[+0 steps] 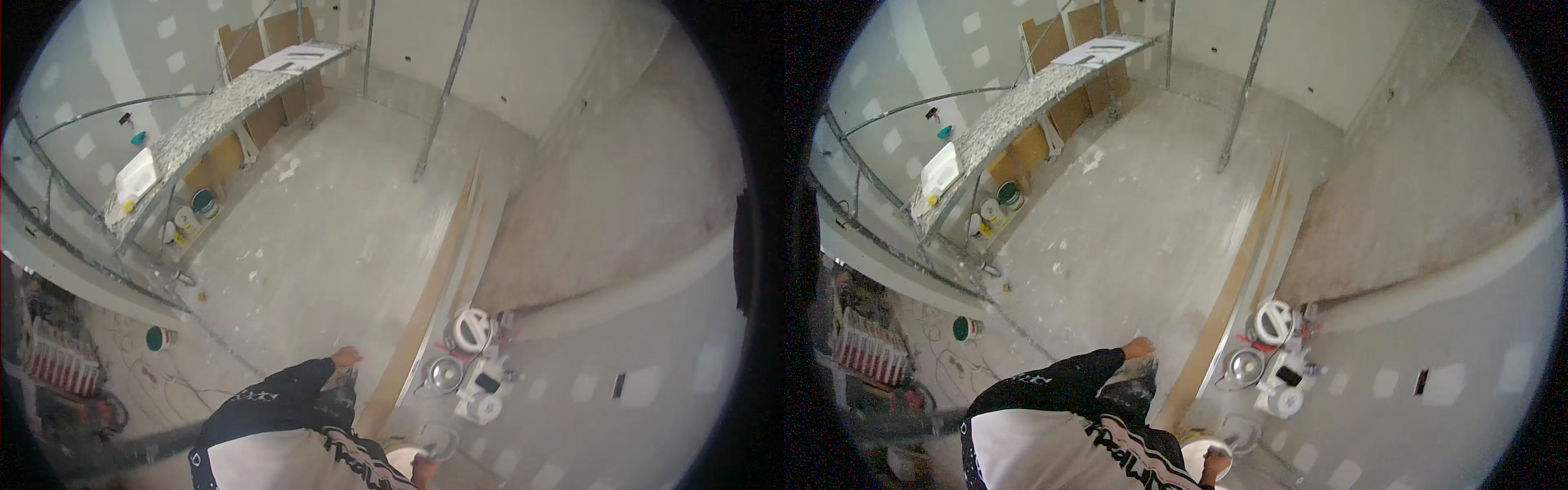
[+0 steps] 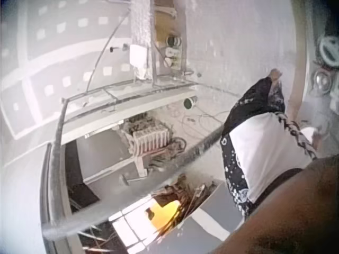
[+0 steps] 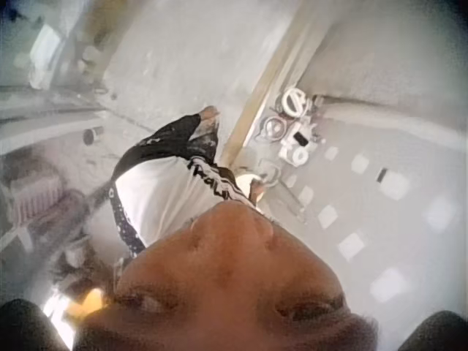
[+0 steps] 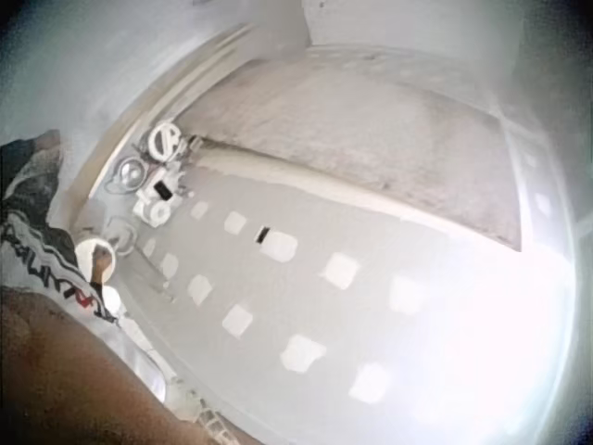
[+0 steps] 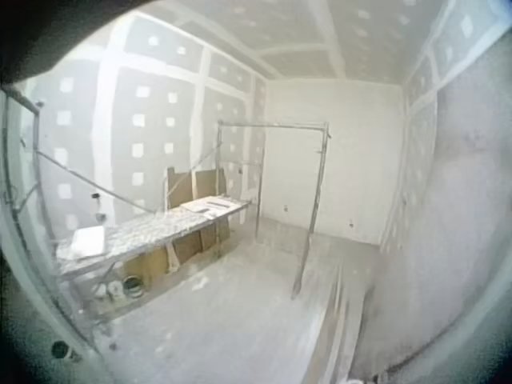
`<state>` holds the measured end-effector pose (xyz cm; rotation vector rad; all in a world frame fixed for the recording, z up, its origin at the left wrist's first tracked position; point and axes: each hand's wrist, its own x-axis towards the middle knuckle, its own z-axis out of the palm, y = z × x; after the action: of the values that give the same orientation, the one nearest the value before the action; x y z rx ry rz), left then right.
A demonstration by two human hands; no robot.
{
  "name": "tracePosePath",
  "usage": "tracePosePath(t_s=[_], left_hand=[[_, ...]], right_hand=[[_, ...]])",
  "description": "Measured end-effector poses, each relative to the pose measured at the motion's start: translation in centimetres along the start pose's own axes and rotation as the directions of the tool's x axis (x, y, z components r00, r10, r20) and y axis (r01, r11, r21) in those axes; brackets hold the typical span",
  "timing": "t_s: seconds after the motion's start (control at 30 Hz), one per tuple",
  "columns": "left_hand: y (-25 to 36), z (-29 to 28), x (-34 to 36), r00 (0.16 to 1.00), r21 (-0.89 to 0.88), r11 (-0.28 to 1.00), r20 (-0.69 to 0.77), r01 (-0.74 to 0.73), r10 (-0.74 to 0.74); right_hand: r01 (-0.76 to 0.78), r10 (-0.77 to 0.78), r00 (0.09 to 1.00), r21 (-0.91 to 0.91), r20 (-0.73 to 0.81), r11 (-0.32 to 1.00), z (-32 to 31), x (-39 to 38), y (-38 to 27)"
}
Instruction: The person mixes and applies plaster to a wall using a spatula and a broad knife, first collecting the compound from a bucket and then smoothing it onto a corner seam.
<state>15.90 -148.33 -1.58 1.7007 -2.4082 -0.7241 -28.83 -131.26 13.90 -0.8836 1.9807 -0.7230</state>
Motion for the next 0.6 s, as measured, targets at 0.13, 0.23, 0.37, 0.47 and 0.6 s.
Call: tracePosePath(t_s=[0.13,0.23,0.37,0.47,0.6], left_hand=[[-7.3,-5.9,1.0,0.938,-0.205,0.979,-0.338,0.002,-0.073],[-13.3,-9.5,-0.4,0.944,-0.093,0.950,-0.121,0.299,-0.308],[-20.6,-9.6,-6.9,0.799,0.050,0.832,-0.316,0.552,-0.511],[-22.4,-8.6,-10.8,0.468,-0.375,0.587,-0.364,0.718,-0.805],[-19.7,-13.5,-10.6,0.177,-0.707,-0.265,0.485,0.656,-0.856]], right_hand=[[0.474,-0.303,0.879,-0.598,0.369,0.646,-1.5,5.0,-2.9],[0.396,-0.199,0.911,-0.635,0.361,0.663,0.2,10.1,-8.3],[0.409,-0.156,0.899,-0.654,0.410,0.636,4.8,19.9,-17.4],[0.465,-0.146,0.863,-0.649,0.483,0.603,10.0,28.4,-22.9],[0.576,-0.127,0.796,-0.676,0.592,0.460,17.9,41.9,-26.8]])
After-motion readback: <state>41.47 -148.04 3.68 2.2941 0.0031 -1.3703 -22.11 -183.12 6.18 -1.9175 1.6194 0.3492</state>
